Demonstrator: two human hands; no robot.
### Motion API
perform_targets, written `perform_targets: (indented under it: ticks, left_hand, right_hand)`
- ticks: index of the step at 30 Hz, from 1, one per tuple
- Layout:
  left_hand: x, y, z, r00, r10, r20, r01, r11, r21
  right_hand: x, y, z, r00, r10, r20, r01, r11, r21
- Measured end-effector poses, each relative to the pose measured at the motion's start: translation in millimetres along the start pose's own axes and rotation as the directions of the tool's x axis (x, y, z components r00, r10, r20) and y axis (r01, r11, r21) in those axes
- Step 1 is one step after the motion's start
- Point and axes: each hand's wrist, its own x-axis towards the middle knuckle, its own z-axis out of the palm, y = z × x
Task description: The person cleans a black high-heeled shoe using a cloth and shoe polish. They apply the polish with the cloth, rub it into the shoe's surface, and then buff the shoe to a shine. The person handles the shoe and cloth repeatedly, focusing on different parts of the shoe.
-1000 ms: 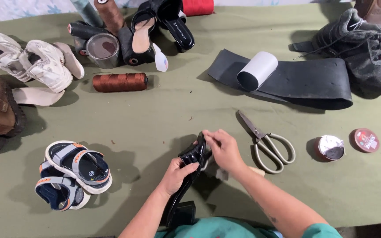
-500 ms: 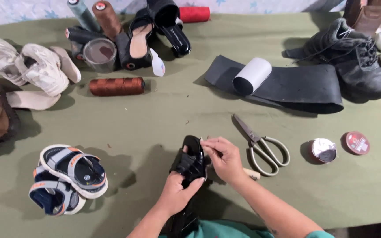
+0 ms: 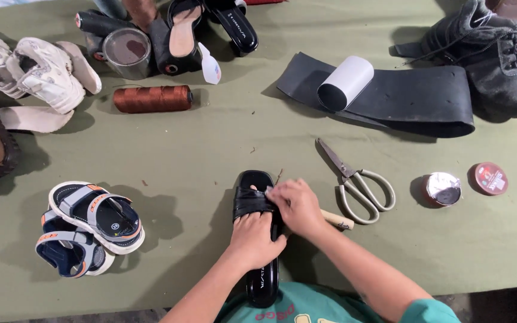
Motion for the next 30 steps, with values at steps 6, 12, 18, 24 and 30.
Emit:
perform_targets:
  ticks: [6, 12, 18, 24, 30]
  left_hand:
    - [-1, -5, -1, 0.999, 0.012, -0.039, -0.015, 0.997, -0.079]
    - [0, -6, 0, 1.000, 0.005, -0.025, -0.007, 0.996, -0.089]
    - [-8, -19, -5, 0.989, 0.120, -0.092, -0.131, 0.983, -0.127]
    - [-27, -67, -42, 0.952, 0.296, -0.074, -0.304, 0.901, -0.309]
    - [-61, -59, -52, 0.916, 0.400, -0.022, -0.400, 0.909, -0.115]
  right_hand:
    - [-26, -31, -7, 0.990, 0.136, -0.027, -0.128, 0.968, 0.214]
    - [-27, 0, 5, 0.989, 0.101, -0.105, -0.086, 0.987, 0.138]
    - [-35, -17, 4, 0.987, 0.088, -0.135, -0.069, 0.989, 0.133]
    - [-51, -28, -44, 0.727, 0.605, 0.323, -0.616, 0.369, 0.696]
    - [-44, -36, -47, 0.665, 0.512, 0.544, -0.517, -0.211, 0.830]
